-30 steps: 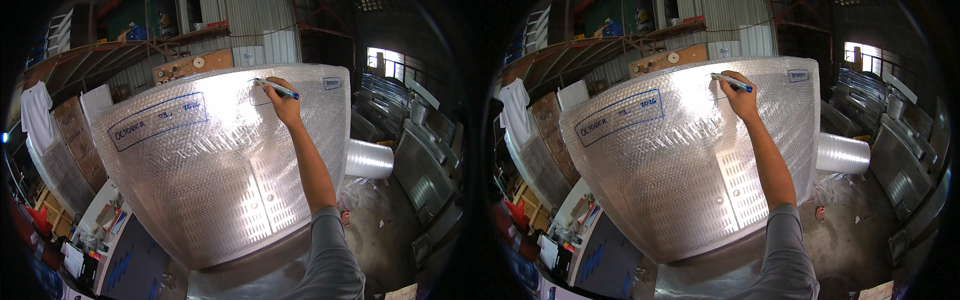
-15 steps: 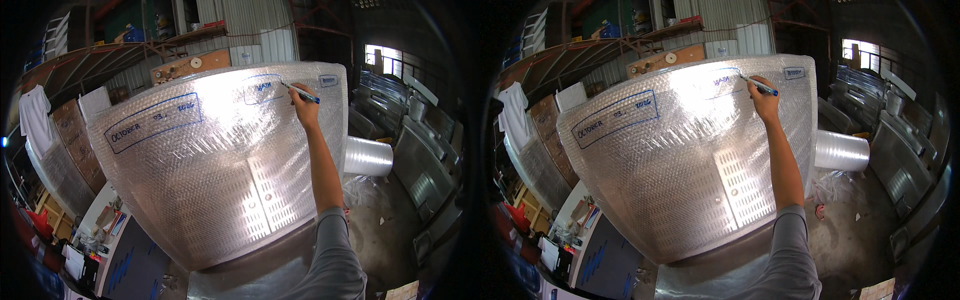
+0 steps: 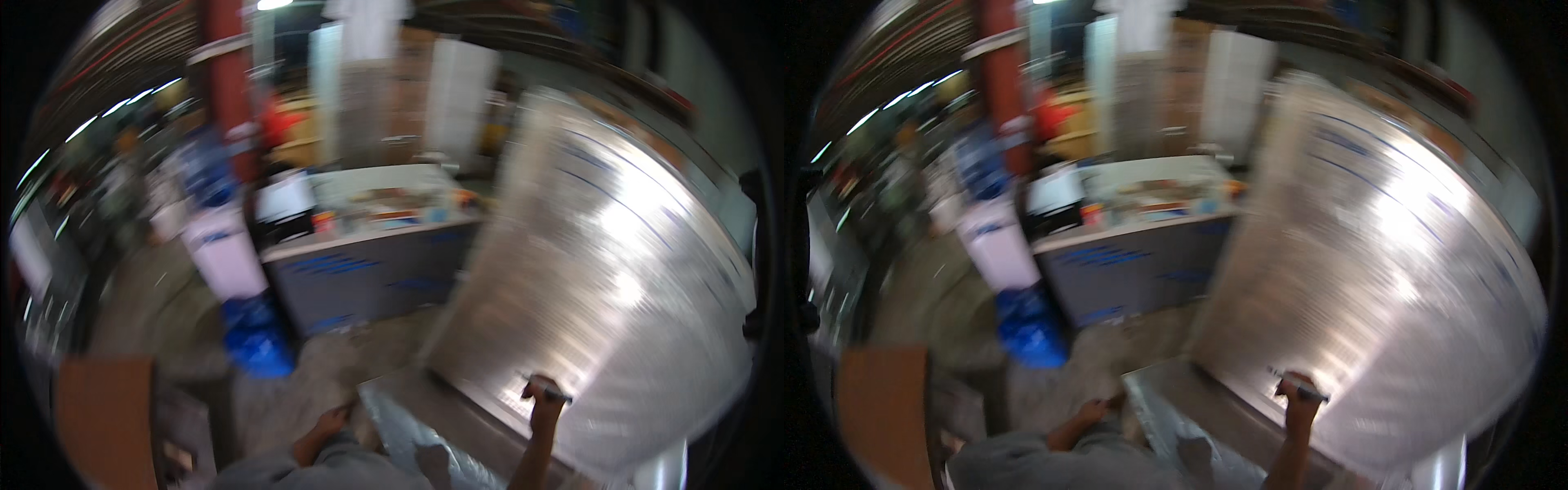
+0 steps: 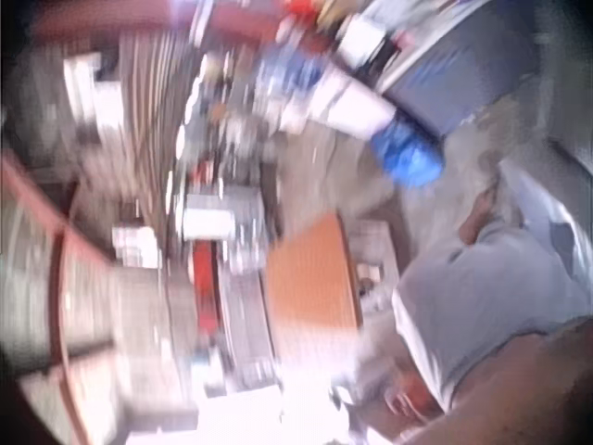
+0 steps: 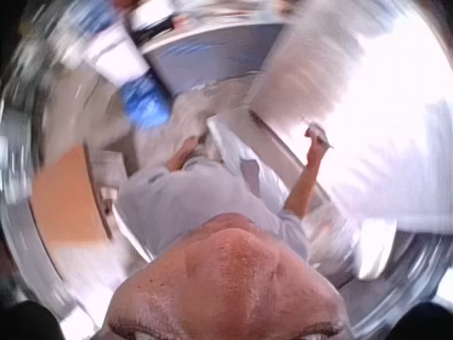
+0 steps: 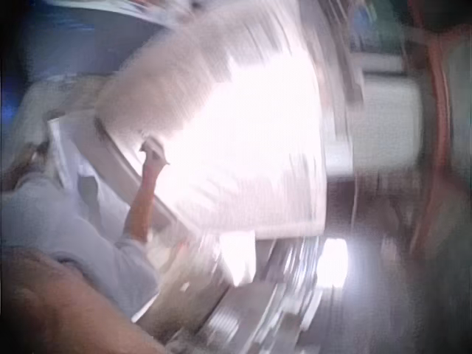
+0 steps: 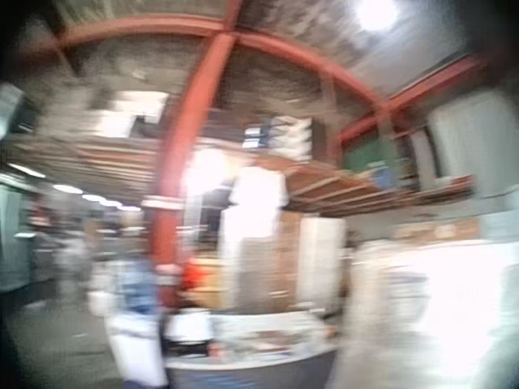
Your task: The person picks up a bubble-wrapped package and writes the date and other details on it using a marker. They then place the package down and handle some papers on a nearby table.
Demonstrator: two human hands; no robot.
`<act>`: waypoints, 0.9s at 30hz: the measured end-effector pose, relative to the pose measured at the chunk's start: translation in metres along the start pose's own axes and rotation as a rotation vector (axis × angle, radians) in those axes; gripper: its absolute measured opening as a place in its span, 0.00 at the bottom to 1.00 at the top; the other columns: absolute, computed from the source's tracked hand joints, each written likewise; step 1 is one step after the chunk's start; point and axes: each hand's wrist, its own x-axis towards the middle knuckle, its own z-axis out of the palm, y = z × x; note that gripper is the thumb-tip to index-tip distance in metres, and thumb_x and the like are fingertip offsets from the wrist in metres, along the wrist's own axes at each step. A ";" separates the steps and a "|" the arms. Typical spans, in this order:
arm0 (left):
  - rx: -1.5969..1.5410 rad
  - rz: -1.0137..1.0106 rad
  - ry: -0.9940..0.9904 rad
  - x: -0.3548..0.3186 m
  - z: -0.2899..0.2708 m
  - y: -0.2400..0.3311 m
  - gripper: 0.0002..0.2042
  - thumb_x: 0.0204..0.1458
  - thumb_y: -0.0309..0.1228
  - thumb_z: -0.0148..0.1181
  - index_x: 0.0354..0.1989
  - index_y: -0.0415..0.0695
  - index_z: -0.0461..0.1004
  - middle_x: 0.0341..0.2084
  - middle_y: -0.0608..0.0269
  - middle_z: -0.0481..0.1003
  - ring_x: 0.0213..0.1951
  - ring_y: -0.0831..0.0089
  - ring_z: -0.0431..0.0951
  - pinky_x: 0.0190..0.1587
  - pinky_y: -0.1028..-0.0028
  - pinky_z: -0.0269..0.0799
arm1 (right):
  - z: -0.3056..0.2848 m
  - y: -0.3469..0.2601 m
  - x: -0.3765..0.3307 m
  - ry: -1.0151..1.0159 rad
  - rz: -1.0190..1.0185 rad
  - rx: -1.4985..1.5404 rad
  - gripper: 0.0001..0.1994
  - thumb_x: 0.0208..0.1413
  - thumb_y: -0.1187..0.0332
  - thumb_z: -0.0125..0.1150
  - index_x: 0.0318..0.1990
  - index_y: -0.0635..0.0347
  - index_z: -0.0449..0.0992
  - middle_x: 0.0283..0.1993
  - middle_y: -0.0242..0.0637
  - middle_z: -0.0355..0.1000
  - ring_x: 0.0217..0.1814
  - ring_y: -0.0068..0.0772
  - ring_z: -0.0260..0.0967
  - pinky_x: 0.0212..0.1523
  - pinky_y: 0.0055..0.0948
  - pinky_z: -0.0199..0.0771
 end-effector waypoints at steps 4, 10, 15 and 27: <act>-0.371 -0.169 -0.055 -0.041 -0.070 0.070 0.33 0.68 0.54 0.40 0.67 0.37 0.67 0.65 0.41 0.68 0.69 0.47 0.65 0.71 0.59 0.57 | 0.115 0.082 -0.052 -0.132 0.184 0.127 0.10 0.63 0.66 0.64 0.43 0.64 0.76 0.28 0.34 0.74 0.28 0.26 0.72 0.32 0.28 0.75; -0.381 0.146 0.159 -0.068 -0.146 0.123 0.24 0.69 0.34 0.37 0.69 0.36 0.62 0.53 0.48 0.73 0.57 0.59 0.72 0.62 0.65 0.65 | 0.263 0.082 -0.088 -0.375 0.408 0.405 0.11 0.69 0.63 0.58 0.45 0.62 0.73 0.35 0.38 0.75 0.30 0.30 0.74 0.34 0.32 0.78; -0.780 0.362 0.140 -0.059 -0.232 0.152 0.23 0.66 0.29 0.41 0.71 0.44 0.62 0.31 0.67 0.63 0.36 0.73 0.66 0.46 0.71 0.68 | 0.350 0.058 -0.082 -0.531 0.460 0.485 0.10 0.71 0.63 0.54 0.47 0.62 0.72 0.36 0.38 0.75 0.35 0.33 0.76 0.40 0.37 0.82; -0.710 0.474 0.046 0.014 -0.379 0.150 0.14 0.62 0.25 0.63 0.51 0.37 0.66 0.39 0.56 0.79 0.47 0.71 0.81 0.50 0.72 0.77 | 0.452 0.048 -0.027 -0.460 0.212 0.556 0.12 0.70 0.60 0.57 0.42 0.61 0.74 0.35 0.37 0.74 0.34 0.32 0.75 0.37 0.37 0.78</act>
